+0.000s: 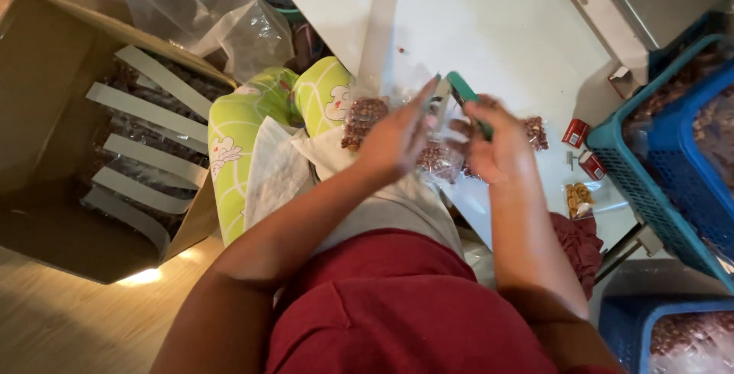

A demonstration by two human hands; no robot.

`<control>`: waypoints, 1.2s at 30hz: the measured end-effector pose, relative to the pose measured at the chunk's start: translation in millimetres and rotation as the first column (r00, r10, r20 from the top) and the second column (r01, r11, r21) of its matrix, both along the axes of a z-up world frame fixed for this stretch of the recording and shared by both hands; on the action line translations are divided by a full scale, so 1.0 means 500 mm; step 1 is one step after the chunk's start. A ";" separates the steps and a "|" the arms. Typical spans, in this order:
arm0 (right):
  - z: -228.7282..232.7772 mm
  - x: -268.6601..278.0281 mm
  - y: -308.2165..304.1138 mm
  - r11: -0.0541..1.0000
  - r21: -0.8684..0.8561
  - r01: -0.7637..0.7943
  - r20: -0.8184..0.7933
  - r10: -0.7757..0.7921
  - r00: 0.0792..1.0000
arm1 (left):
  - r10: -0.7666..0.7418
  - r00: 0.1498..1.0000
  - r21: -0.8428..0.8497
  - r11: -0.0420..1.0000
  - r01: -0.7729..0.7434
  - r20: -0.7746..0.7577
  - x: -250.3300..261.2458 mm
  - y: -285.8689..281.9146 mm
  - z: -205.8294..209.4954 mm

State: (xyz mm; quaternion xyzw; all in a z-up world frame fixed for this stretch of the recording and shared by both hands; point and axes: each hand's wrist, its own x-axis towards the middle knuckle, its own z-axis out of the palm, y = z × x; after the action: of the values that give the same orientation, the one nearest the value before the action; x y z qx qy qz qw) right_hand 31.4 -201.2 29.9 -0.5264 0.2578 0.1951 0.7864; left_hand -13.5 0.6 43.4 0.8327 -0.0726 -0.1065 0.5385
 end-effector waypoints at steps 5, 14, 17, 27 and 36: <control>0.059 -0.020 0.052 0.962 0.268 0.061 -0.081 -0.041 0.996 | -0.238 0.929 0.094 0.971 0.220 0.285 0.014 -0.047 -0.052; -0.165 -0.071 -0.140 0.107 -0.976 -0.191 -0.097 0.571 0.815 | 0.311 0.933 0.607 0.711 -0.355 0.182 0.151 0.091 -0.287; -0.230 -0.106 -0.140 -0.248 -0.944 -0.217 -0.326 0.609 0.723 | 0.324 0.945 0.581 0.760 -0.292 0.051 0.165 0.106 -0.337; -0.097 -0.005 -0.087 0.669 -0.734 -0.115 0.310 0.481 0.820 | 0.376 0.880 -0.159 0.888 -0.432 -0.290 0.139 0.114 -0.350; -0.066 0.090 0.077 0.589 -0.774 -0.232 0.215 0.590 0.778 | 0.290 0.888 -0.457 0.775 -0.437 -0.357 0.096 0.025 -0.303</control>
State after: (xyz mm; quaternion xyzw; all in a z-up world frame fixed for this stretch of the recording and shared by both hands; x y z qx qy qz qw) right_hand 76.3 -162.9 -3.0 -0.8628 -0.0113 0.1343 0.4872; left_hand 34.3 13.3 -108.1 0.6292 0.1379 -0.0860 0.7601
